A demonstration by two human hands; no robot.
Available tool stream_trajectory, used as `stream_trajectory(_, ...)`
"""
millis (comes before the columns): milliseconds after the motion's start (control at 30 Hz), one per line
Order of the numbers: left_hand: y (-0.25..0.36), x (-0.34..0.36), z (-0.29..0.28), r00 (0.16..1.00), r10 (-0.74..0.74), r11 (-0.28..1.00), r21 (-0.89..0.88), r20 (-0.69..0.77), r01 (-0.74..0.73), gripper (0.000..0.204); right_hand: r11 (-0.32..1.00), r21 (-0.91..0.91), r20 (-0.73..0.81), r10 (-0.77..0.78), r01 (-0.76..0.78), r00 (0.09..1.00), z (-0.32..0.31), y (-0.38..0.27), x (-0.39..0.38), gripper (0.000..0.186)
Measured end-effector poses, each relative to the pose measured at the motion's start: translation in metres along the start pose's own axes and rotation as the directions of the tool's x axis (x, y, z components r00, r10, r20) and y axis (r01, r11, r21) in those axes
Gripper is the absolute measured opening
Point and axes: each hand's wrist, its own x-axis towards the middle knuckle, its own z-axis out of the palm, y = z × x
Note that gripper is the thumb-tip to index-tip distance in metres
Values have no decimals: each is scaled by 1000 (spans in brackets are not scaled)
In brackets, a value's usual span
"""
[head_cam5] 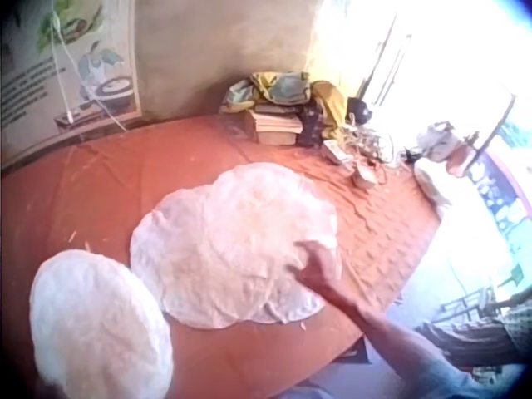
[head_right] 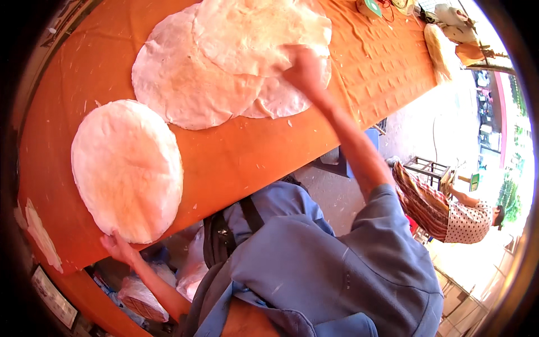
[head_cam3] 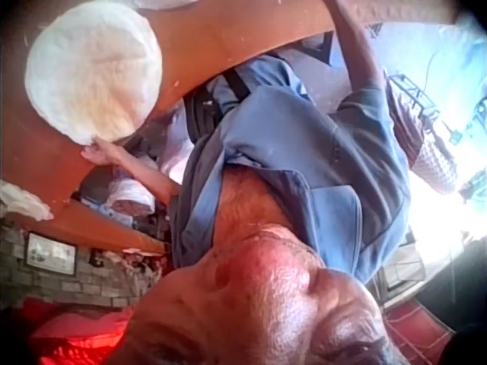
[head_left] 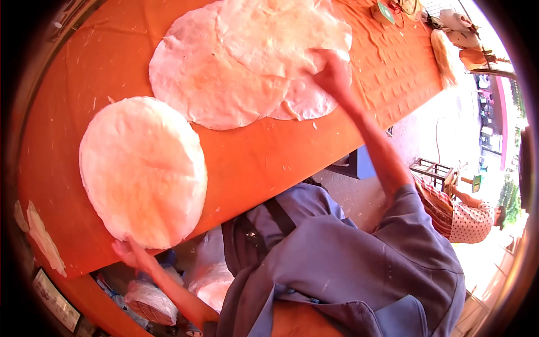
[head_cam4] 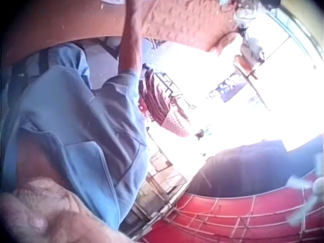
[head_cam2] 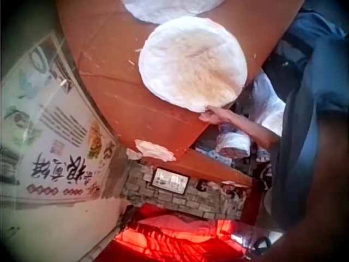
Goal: The person peels thin white circular sheets from a large stack by hand and separates them into new piles on a table.
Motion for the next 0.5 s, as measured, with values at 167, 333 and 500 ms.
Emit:
stream_trajectory(167, 142, -40, 54, 939, 310, 951, -38, 148, -308, 42, 456, 366, 281, 777, -812, 563, -41, 123, 31, 52)
stream_trajectory(333, 261, -157, 189, 519, 612, 779, -341, 597, -527, 37, 660, 108, 159, 726, -743, 669, -44, 119, 56, 35)
stream_trajectory(500, 262, -203, 280, 305, 699, 586, -275, 647, -762, 48, 251, 573, 486, 663, -780, 570, -28, 114, 89, 25)
